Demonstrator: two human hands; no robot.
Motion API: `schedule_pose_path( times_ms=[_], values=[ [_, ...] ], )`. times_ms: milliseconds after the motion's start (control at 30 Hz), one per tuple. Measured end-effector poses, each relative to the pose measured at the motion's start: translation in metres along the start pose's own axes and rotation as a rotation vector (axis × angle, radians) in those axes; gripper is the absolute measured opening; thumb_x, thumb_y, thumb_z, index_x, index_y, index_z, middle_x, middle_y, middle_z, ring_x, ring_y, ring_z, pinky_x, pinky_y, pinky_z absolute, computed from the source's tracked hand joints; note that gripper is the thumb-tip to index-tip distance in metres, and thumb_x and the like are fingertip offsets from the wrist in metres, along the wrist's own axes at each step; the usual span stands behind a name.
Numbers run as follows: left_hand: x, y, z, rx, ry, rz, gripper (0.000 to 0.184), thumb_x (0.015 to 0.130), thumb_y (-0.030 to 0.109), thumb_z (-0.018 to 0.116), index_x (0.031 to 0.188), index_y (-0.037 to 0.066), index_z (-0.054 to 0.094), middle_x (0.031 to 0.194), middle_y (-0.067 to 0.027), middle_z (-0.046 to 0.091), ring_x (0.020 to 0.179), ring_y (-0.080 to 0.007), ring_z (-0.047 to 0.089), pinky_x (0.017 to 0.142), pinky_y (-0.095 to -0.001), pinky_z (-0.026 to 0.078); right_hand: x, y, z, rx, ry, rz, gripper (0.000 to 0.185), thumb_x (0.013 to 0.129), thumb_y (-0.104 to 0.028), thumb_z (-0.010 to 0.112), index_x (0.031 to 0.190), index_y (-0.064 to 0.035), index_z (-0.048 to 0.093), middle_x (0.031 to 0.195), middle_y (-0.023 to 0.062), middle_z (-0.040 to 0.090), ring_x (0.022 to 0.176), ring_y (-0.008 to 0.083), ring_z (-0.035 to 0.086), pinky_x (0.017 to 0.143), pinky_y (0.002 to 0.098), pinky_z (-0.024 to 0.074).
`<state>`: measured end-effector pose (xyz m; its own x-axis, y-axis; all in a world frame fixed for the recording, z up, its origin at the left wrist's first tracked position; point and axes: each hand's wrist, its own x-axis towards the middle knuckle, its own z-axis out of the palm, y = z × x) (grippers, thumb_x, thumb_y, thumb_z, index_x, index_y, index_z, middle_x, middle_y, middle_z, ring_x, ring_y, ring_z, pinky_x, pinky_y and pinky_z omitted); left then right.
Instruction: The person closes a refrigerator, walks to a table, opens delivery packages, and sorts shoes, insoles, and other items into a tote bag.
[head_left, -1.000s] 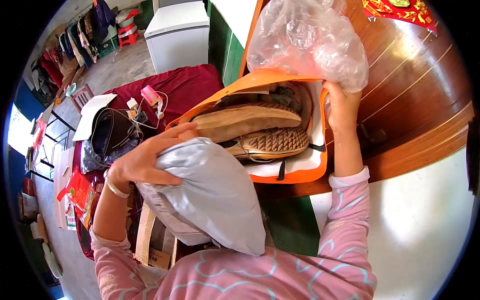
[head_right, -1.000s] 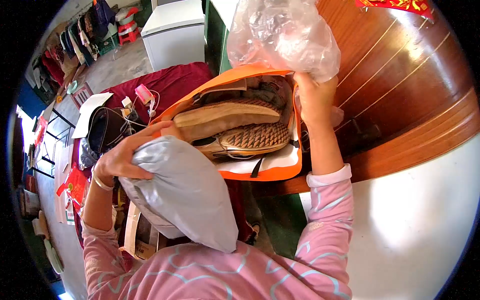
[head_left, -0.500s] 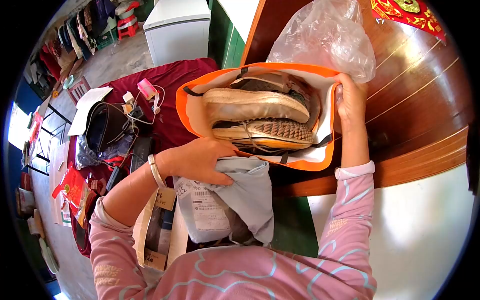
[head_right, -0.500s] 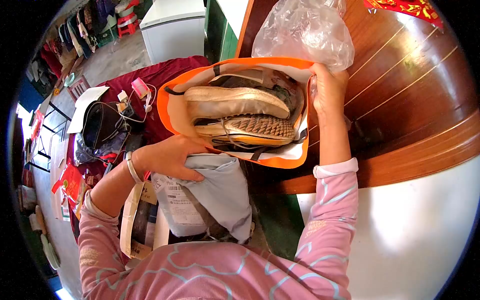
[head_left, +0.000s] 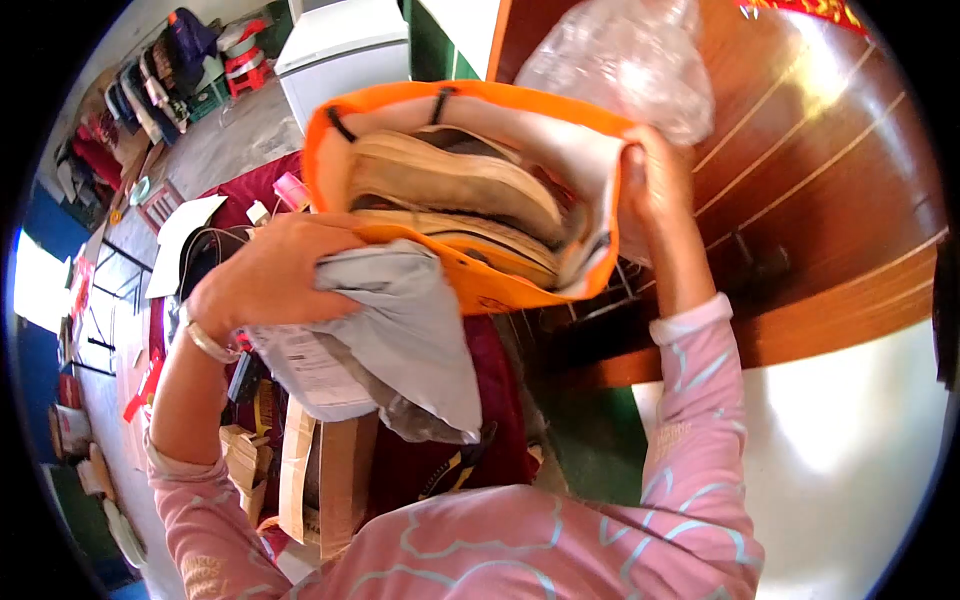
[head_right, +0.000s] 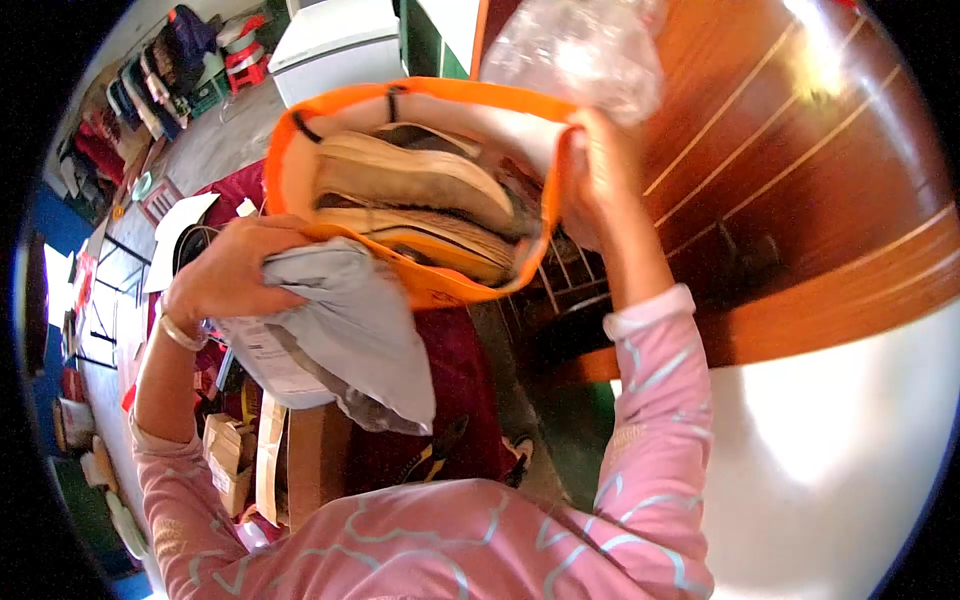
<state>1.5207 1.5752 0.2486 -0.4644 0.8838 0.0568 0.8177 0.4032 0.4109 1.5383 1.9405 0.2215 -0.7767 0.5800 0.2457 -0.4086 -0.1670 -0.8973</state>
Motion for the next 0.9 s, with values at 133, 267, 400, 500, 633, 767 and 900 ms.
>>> schedule_pose_path(
  times_ms=[133, 267, 400, 500, 633, 767, 900],
  values=[
    [-0.017, -0.019, -0.011, 0.018, 0.013, -0.073, 0.039, 0.057, 0.018, 0.069, 0.091, 0.000, 0.063, 0.091, -0.0151, 0.060, 0.083, -0.0325, 0.058, 0.075, -0.0346, 0.047, -0.001, 0.029, 0.015, -0.138, -0.233, 0.010, 0.035, 0.069, 0.000, 0.064, 0.103, -0.0068, 0.058, 0.091, 0.0009, 0.059, 0.080, 0.0119, 0.056, 0.063, 0.0247, 0.0462],
    [-0.033, -0.041, -0.011, -0.064, 0.001, -0.244, 0.041, 0.058, 0.014, 0.067, 0.095, -0.002, 0.062, 0.091, -0.0141, 0.061, 0.083, -0.0257, 0.060, 0.077, -0.0317, 0.046, 0.001, 0.037, 0.011, 0.005, -0.330, 0.013, 0.021, 0.074, -0.015, 0.068, 0.090, -0.0036, 0.062, 0.083, 0.0033, 0.061, 0.069, 0.0109, 0.056, 0.059, 0.0235, 0.0440],
    [-0.039, -0.065, -0.003, -0.285, 0.044, -0.268, 0.044, 0.060, 0.013, 0.067, 0.100, -0.003, 0.060, 0.092, -0.0128, 0.062, 0.083, -0.0194, 0.059, 0.078, -0.0303, 0.045, -0.036, 0.032, -0.022, -0.003, -0.087, 0.325, 0.039, 0.079, -0.029, 0.065, 0.106, -0.0035, 0.056, 0.097, 0.0059, 0.060, 0.094, 0.0162, 0.056, 0.078, 0.0290, 0.0458],
    [-0.033, -0.070, -0.007, -0.316, -0.016, -0.250, 0.045, 0.061, 0.015, 0.067, 0.101, -0.003, 0.060, 0.090, -0.0122, 0.063, 0.084, -0.0190, 0.059, 0.078, -0.0304, 0.045, -0.083, 0.045, -0.061, -0.082, -0.214, 0.568, 0.047, 0.080, -0.027, 0.062, 0.118, -0.0031, 0.049, 0.111, 0.0094, 0.056, 0.096, 0.0192, 0.057, 0.080, 0.0319, 0.0482],
    [-0.021, -0.068, -0.006, -0.288, -0.103, -0.260, 0.042, 0.064, 0.019, 0.067, 0.100, -0.003, 0.060, 0.087, -0.0116, 0.063, 0.081, -0.0199, 0.059, 0.077, -0.0303, 0.045, -0.188, 0.117, -0.126, 0.102, -0.441, 0.775, 0.054, 0.088, -0.022, 0.057, 0.134, -0.0055, 0.035, 0.125, 0.0082, 0.050, 0.113, 0.0193, 0.049, 0.095, 0.0326, 0.0418],
    [-0.021, -0.073, -0.005, -0.327, -0.130, -0.260, 0.043, 0.065, 0.021, 0.068, 0.101, -0.001, 0.060, 0.087, -0.0106, 0.064, 0.079, -0.0198, 0.060, 0.075, -0.0298, 0.046, -0.266, 0.139, -0.098, 0.058, -0.615, 0.957, 0.047, 0.085, -0.021, 0.057, 0.126, -0.0040, 0.042, 0.119, 0.0112, 0.052, 0.108, 0.0222, 0.052, 0.092, 0.0344, 0.0428],
    [-0.024, -0.062, -0.016, -0.275, -0.162, -0.228, 0.046, 0.063, 0.022, 0.071, 0.102, 0.001, 0.060, 0.087, -0.0102, 0.065, 0.080, -0.0185, 0.061, 0.075, -0.0289, 0.047, -0.307, 0.166, -0.024, -0.094, -0.931, 0.978, 0.040, 0.082, -0.020, 0.057, 0.117, -0.0024, 0.048, 0.113, 0.0141, 0.055, 0.104, 0.0250, 0.054, 0.088, 0.0363, 0.0437]
  ],
)
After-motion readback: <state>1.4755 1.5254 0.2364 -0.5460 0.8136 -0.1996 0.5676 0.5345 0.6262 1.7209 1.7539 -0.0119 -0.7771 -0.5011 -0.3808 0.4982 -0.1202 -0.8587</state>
